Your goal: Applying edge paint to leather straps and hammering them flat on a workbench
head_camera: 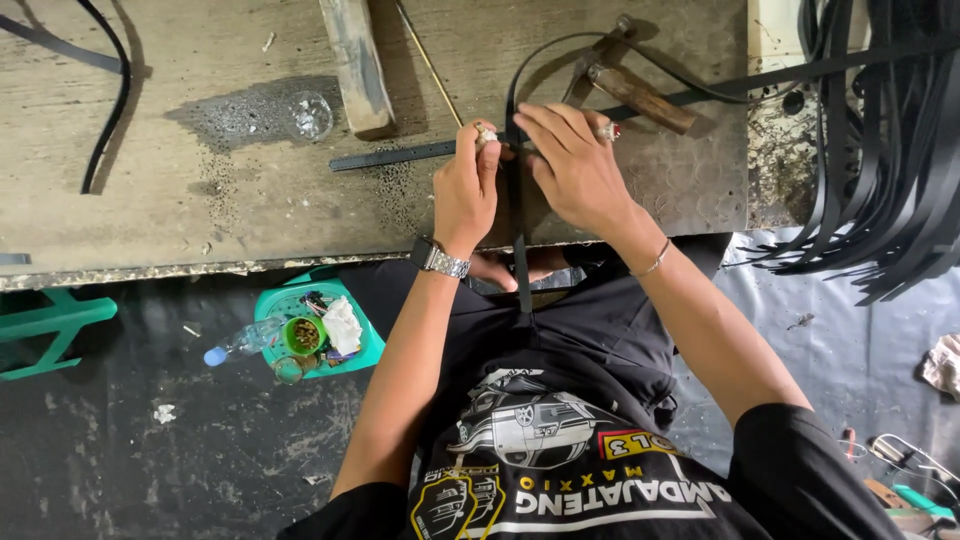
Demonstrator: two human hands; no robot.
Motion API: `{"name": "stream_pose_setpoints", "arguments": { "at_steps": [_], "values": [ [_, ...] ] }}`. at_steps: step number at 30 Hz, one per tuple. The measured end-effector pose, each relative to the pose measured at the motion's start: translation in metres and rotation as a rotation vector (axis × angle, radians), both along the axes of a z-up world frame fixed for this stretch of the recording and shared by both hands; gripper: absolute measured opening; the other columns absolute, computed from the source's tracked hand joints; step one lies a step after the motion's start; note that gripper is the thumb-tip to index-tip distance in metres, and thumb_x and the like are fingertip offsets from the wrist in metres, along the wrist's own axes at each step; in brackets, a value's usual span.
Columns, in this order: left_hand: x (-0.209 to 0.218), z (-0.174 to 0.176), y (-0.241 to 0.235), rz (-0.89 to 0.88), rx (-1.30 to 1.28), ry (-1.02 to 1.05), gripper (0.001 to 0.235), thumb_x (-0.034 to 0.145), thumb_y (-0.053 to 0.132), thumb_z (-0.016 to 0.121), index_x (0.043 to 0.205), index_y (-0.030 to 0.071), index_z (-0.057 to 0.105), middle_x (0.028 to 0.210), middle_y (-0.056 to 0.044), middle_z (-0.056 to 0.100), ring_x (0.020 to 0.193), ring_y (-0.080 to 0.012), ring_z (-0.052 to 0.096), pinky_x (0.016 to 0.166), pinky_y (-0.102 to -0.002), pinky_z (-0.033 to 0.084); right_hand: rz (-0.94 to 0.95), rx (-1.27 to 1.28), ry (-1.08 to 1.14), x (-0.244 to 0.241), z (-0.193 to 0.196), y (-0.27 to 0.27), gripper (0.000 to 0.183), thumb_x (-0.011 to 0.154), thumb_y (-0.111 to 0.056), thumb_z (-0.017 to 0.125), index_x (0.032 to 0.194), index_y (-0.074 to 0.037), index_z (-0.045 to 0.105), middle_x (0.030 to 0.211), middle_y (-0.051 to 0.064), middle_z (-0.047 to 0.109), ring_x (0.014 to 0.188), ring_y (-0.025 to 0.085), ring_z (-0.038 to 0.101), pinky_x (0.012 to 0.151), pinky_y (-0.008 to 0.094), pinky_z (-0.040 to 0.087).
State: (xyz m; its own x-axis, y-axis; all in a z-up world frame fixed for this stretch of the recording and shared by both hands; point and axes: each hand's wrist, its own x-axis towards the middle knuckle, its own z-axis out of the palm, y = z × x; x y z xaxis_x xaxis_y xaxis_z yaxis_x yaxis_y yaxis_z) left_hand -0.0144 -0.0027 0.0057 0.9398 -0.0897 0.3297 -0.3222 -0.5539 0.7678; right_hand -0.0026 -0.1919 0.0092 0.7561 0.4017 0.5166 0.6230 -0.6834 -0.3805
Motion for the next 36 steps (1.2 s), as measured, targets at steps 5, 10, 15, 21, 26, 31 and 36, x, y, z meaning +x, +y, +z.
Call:
{"name": "stream_pose_setpoints", "arguments": {
  "at_steps": [5,10,15,21,26,31,36],
  "values": [
    [-0.001,0.003,-0.002,0.005,-0.024,0.04,0.024,0.113,0.036,0.037,0.126,0.019,0.048,0.09,-0.007,0.079,0.085,-0.0375,0.074,0.077,-0.049,0.057,0.088,-0.059,-0.101,0.008,-0.006,0.004,0.052,0.09,-0.031,0.076,0.135,-0.008,0.065,0.145,0.006,0.061,0.131,0.025,0.053,0.099,0.043,0.029],
    [0.002,0.013,0.006,0.014,-0.191,0.093,0.034,0.111,0.045,0.034,0.123,0.018,0.052,0.093,0.0,0.08,0.075,-0.0207,0.071,0.066,-0.032,0.048,0.079,-0.218,0.041,0.0,0.014,0.001,0.069,0.093,-0.056,0.071,0.141,-0.006,0.063,0.154,0.006,0.053,0.139,0.024,0.046,0.106,0.046,0.026],
    [0.003,0.027,0.011,0.004,-0.447,0.037,0.033,0.109,0.038,0.049,0.119,0.008,0.059,0.096,-0.011,0.078,0.088,-0.0185,0.078,0.08,-0.029,0.065,0.109,-0.363,0.252,-0.003,0.028,0.0,0.08,0.091,-0.06,0.069,0.15,-0.007,0.055,0.166,0.006,0.038,0.148,0.028,0.035,0.115,0.053,0.024],
    [0.0,0.024,0.009,-0.016,-0.512,0.073,0.041,0.105,0.043,0.056,0.117,0.004,0.062,0.093,-0.016,0.077,0.081,-0.0228,0.081,0.072,-0.03,0.07,0.109,-0.383,0.162,-0.011,0.025,-0.004,0.088,0.09,-0.066,0.068,0.151,-0.003,0.057,0.164,0.006,0.043,0.152,0.028,0.034,0.122,0.05,0.021],
    [-0.001,0.018,0.008,-0.116,-0.416,0.073,0.03,0.107,0.031,0.055,0.118,0.004,0.06,0.091,-0.013,0.077,0.083,-0.0199,0.081,0.071,-0.029,0.071,0.118,-0.383,0.226,-0.016,0.025,-0.005,0.089,0.091,-0.064,0.066,0.153,-0.001,0.053,0.167,0.007,0.038,0.155,0.028,0.028,0.125,0.052,0.017],
    [-0.002,0.017,0.009,-0.168,-0.298,0.082,0.033,0.108,0.037,0.051,0.122,0.008,0.059,0.093,-0.009,0.078,0.085,-0.0167,0.081,0.074,-0.027,0.071,0.121,-0.354,0.278,-0.018,0.028,-0.003,0.089,0.093,-0.059,0.067,0.158,-0.004,0.045,0.168,0.007,0.035,0.155,0.031,0.027,0.126,0.056,0.015],
    [-0.001,0.014,0.01,-0.182,-0.212,0.066,0.033,0.109,0.042,0.047,0.122,0.014,0.058,0.095,-0.004,0.079,0.083,-0.0142,0.081,0.07,-0.023,0.068,0.124,-0.334,0.263,-0.018,0.03,-0.003,0.088,0.093,-0.058,0.07,0.158,-0.004,0.046,0.167,0.007,0.037,0.154,0.031,0.029,0.125,0.055,0.017]
  ]
}}
